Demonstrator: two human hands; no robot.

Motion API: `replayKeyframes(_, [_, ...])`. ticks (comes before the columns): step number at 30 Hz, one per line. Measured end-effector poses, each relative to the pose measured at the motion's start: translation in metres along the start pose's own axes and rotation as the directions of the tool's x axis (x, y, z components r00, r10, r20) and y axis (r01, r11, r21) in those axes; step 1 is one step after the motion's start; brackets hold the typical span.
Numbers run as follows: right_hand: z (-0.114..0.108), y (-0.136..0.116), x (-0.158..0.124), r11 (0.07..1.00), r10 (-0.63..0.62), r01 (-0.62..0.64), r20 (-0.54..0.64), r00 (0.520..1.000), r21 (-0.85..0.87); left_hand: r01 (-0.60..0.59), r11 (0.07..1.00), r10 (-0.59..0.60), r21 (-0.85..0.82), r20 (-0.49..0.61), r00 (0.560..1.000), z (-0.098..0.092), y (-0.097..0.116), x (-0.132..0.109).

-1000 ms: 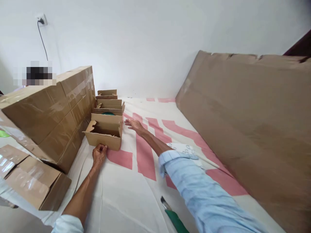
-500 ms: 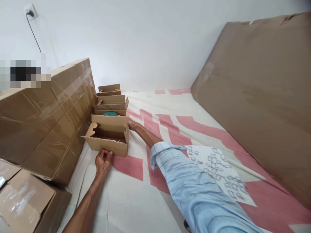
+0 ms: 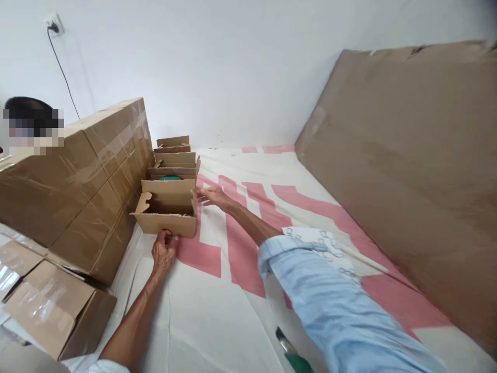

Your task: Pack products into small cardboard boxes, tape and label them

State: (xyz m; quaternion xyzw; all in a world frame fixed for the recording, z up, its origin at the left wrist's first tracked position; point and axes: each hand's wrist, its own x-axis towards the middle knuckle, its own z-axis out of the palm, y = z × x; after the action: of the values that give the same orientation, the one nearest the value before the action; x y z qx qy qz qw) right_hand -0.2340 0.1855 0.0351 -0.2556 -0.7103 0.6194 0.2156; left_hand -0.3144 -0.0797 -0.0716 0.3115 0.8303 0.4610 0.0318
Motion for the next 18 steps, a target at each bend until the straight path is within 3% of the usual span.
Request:
replayKeyframes(4, [-0.034,-0.005,-0.081,0.995,0.022,-0.027,-0.049,0.999,-0.095,-0.010,1.000,0.011,0.016,-0.062,0.998,-0.001,0.002,0.002])
replayKeyframes(9, [-0.051,0.008,-0.242,0.921,-0.140,0.140,0.026,0.990,-0.364,-0.016,0.996,0.015,0.082,0.009,1.000,-0.004,0.007,0.004])
replayKeyframes(11, [-0.051,0.028,-0.306,0.872,-0.105,0.087,-0.012,0.994,-0.482,-0.023,0.994,0.017,0.109,0.056,0.998,-0.006,0.011,0.004])
replayKeyframes(14, [-0.044,0.074,-0.383,0.787,-0.111,-0.025,-0.181,0.977,-0.616,-0.028,0.990,0.012,0.138,0.117,0.993,-0.009,0.017,0.005])
replayKeyframes(18, [-0.023,0.134,-0.436,0.712,-0.201,-0.048,-0.269,0.942,-0.700,-0.022,0.990,-0.007,0.140,0.202,0.979,-0.021,0.031,0.013])
